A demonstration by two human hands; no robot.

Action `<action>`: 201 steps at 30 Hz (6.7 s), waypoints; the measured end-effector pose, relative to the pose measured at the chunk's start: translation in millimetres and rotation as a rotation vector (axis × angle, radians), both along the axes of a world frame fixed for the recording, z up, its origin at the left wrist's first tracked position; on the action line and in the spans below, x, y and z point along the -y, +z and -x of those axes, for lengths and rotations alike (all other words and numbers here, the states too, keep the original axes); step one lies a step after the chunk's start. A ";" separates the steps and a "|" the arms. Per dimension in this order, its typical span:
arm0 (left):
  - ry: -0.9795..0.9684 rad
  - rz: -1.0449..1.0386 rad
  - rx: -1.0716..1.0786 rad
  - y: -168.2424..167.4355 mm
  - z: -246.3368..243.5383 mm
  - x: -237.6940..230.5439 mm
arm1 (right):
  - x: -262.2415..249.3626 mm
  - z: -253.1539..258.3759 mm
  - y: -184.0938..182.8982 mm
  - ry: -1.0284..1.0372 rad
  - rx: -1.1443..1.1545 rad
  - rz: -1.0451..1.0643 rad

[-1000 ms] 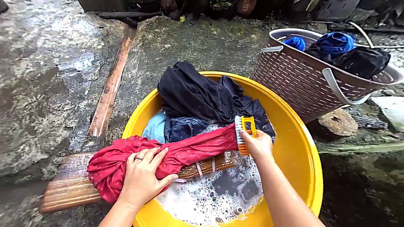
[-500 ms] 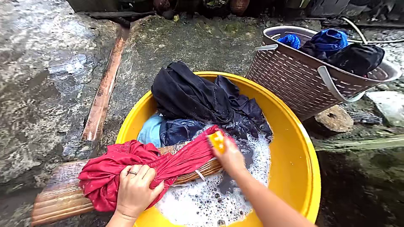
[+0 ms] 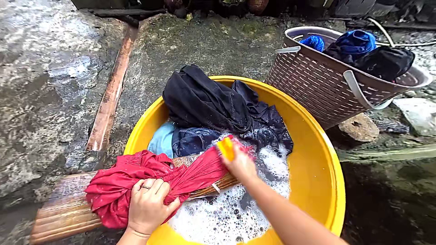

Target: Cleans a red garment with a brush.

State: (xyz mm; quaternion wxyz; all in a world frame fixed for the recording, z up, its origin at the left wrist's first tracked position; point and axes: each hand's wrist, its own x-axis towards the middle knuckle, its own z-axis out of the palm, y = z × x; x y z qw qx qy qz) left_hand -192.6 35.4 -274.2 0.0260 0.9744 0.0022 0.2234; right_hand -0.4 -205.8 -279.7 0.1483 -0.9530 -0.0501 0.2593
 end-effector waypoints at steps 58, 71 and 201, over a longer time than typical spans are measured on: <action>-0.315 0.188 -0.991 16.8 -106.0 72.0 | -56.2 0.8 21.0 -0.111 0.016 -0.129; -0.355 0.166 -1.003 14.2 -106.8 71.0 | -70.9 -15.6 17.9 -0.185 -0.014 -0.011; -0.447 0.201 -0.880 1.2 -103.0 76.5 | 14.4 46.6 5.8 0.014 0.046 -0.106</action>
